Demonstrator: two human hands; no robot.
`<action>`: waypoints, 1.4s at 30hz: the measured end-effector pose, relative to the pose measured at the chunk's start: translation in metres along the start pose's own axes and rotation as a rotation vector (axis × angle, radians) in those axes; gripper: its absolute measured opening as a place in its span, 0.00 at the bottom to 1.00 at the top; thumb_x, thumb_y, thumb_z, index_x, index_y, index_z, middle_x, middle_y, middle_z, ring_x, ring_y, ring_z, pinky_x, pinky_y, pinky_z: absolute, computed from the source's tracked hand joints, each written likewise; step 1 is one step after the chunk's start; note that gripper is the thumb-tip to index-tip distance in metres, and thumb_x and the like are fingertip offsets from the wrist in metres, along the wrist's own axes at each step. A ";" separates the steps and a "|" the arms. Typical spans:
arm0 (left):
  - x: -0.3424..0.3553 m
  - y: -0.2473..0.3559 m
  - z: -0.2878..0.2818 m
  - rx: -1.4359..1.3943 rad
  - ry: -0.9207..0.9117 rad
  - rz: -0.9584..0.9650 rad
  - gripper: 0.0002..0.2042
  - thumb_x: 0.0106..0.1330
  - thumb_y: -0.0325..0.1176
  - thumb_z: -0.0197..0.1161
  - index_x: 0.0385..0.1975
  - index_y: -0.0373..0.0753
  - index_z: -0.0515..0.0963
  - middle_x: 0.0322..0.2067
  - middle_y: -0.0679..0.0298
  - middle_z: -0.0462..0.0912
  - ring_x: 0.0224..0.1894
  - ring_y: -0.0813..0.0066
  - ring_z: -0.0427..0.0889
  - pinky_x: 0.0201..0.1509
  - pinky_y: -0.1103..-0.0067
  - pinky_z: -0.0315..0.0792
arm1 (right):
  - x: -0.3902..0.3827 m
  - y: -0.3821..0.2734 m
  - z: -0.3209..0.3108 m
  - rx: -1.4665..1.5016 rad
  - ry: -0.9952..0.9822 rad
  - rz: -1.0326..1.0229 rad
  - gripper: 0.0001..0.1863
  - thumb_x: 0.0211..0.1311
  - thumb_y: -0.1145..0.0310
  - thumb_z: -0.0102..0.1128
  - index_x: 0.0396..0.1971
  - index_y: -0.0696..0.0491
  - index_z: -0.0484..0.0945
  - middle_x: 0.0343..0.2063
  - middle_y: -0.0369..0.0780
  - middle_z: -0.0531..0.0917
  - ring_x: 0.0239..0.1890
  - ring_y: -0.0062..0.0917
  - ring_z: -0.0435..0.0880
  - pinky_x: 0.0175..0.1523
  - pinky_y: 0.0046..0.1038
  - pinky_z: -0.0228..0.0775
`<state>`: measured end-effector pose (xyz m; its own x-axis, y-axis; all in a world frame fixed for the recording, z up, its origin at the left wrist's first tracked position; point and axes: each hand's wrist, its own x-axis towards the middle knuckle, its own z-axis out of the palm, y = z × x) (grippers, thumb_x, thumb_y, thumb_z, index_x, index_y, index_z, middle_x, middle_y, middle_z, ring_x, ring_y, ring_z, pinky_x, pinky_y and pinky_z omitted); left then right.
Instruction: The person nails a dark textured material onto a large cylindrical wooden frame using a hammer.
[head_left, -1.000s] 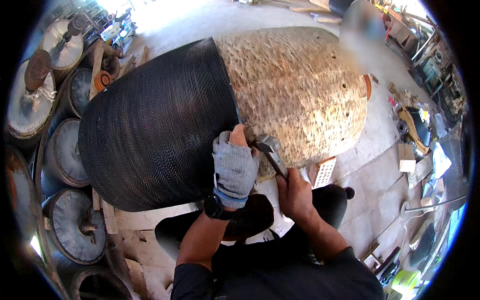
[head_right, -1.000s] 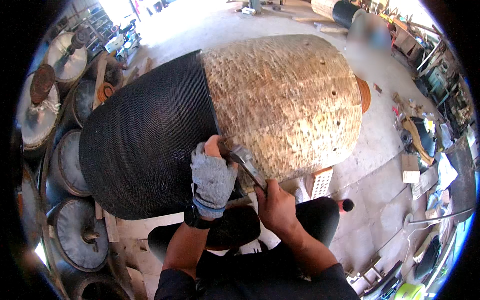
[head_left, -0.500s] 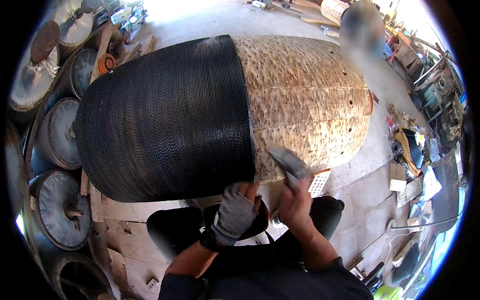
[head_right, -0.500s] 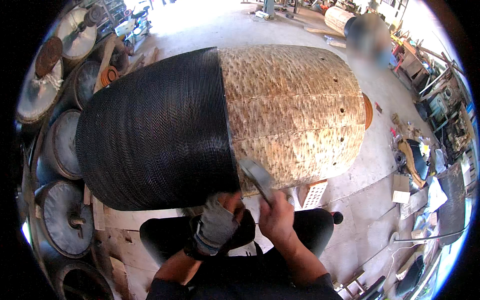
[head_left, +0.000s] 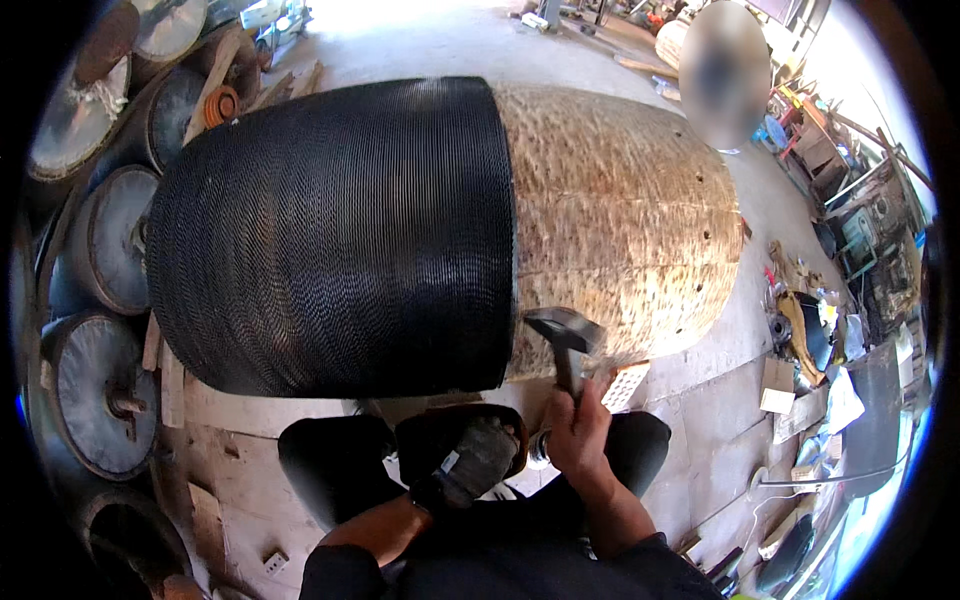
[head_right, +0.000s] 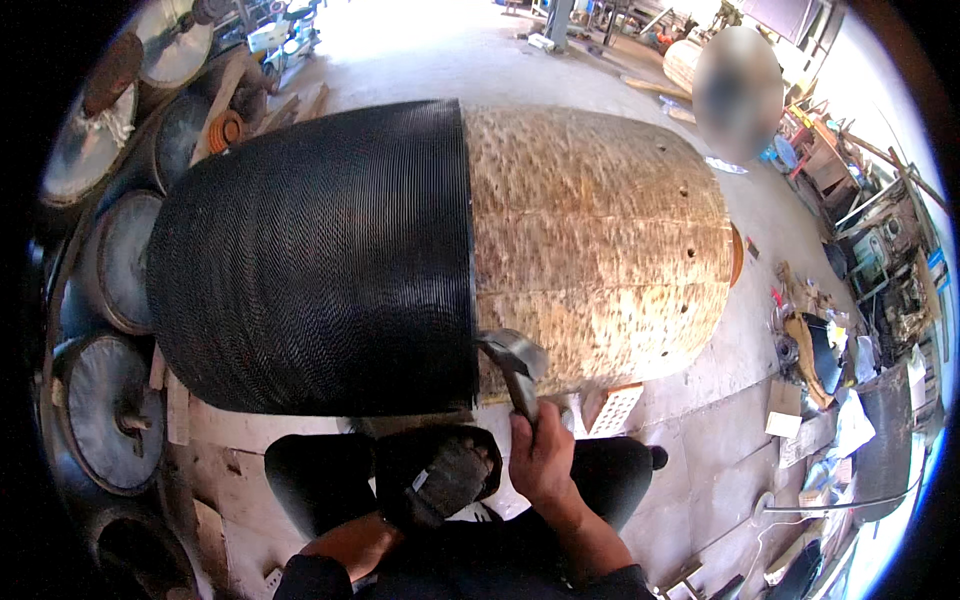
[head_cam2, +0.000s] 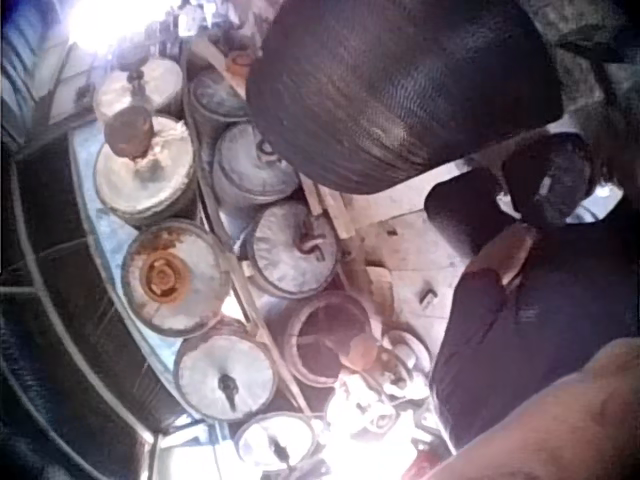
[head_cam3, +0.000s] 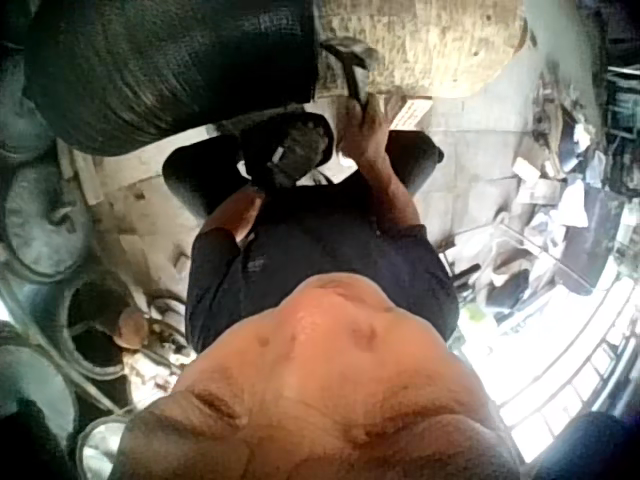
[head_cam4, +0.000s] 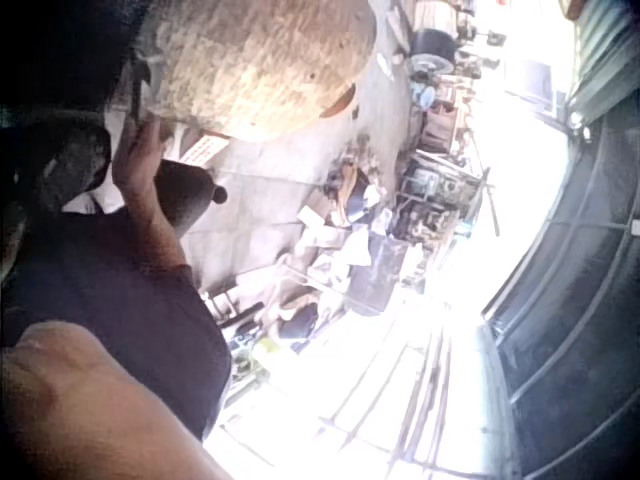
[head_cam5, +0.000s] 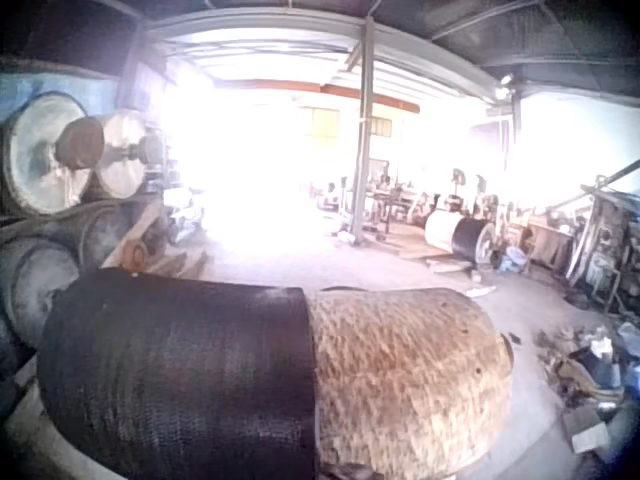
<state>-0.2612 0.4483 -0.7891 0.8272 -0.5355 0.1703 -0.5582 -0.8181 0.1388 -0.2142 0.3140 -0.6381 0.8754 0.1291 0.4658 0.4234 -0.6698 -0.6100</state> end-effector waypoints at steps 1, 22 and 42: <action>0.003 0.000 -0.002 0.008 0.006 0.001 0.14 0.64 0.36 0.53 0.43 0.37 0.80 0.42 0.53 0.81 0.45 0.56 0.78 0.47 0.57 0.72 | -0.009 0.001 -0.002 0.211 0.010 0.105 0.12 0.67 0.68 0.48 0.43 0.62 0.70 0.24 0.45 0.76 0.24 0.30 0.75 0.31 0.30 0.69; 0.011 0.001 -0.009 0.063 -0.034 -0.006 0.14 0.64 0.36 0.53 0.43 0.37 0.80 0.43 0.52 0.81 0.45 0.55 0.78 0.46 0.59 0.72 | 0.003 0.010 0.013 -0.145 0.014 0.064 0.08 0.67 0.70 0.50 0.38 0.60 0.70 0.21 0.39 0.75 0.22 0.28 0.74 0.29 0.35 0.68; 0.059 -0.120 -0.164 0.140 0.871 -0.105 0.25 0.54 0.24 0.65 0.56 0.38 0.73 0.43 0.58 0.74 0.41 0.58 0.76 0.45 0.63 0.71 | 0.002 0.009 0.006 -0.171 0.030 0.109 0.09 0.68 0.69 0.51 0.36 0.62 0.70 0.20 0.46 0.71 0.29 0.37 0.78 0.42 0.42 0.75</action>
<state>-0.1557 0.5492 -0.6356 0.4986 -0.1526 0.8533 -0.4218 -0.9027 0.0851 -0.2072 0.3124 -0.6466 0.9055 0.0287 0.4234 0.2784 -0.7932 -0.5416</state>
